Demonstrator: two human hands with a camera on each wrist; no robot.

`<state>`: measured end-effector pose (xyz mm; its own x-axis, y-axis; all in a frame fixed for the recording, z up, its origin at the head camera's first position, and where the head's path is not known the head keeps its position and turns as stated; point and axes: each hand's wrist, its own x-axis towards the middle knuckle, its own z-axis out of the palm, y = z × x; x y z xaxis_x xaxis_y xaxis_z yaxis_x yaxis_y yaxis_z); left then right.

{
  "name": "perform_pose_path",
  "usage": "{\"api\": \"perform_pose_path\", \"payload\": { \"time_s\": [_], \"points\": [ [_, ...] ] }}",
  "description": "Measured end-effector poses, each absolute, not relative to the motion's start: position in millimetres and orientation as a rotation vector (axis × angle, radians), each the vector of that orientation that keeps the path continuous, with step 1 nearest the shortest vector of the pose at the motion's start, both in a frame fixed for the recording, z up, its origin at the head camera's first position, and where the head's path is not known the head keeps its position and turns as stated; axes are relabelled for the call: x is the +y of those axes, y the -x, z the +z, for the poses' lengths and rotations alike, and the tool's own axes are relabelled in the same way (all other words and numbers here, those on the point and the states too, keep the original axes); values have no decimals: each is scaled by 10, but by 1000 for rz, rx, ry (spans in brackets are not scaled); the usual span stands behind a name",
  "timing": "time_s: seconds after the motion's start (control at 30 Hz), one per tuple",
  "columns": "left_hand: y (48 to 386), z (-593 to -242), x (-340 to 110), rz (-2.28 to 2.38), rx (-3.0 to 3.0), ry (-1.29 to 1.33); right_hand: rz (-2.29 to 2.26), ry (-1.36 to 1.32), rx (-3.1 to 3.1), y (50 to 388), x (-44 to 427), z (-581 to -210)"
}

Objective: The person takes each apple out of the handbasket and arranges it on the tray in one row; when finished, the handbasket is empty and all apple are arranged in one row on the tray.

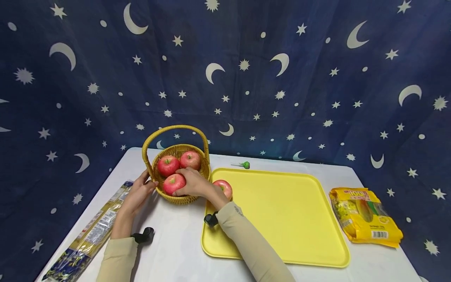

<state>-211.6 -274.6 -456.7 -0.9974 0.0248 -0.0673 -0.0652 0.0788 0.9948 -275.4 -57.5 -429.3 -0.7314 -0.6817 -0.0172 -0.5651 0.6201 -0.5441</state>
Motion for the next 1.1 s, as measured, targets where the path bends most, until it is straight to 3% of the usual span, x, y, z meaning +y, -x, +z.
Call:
{"api": "perform_pose_path", "payload": {
  "time_s": [0.43, 1.1],
  "points": [
    [2126, -4617, -2675, 2106, 2233, 42, -929, 995, 2655, 2707, -378, -4357],
    [2114, -4591, -2712, 2159, 2212, 104, -1341, 851, 2581, 2513, 353, -4023]
  ]
}}
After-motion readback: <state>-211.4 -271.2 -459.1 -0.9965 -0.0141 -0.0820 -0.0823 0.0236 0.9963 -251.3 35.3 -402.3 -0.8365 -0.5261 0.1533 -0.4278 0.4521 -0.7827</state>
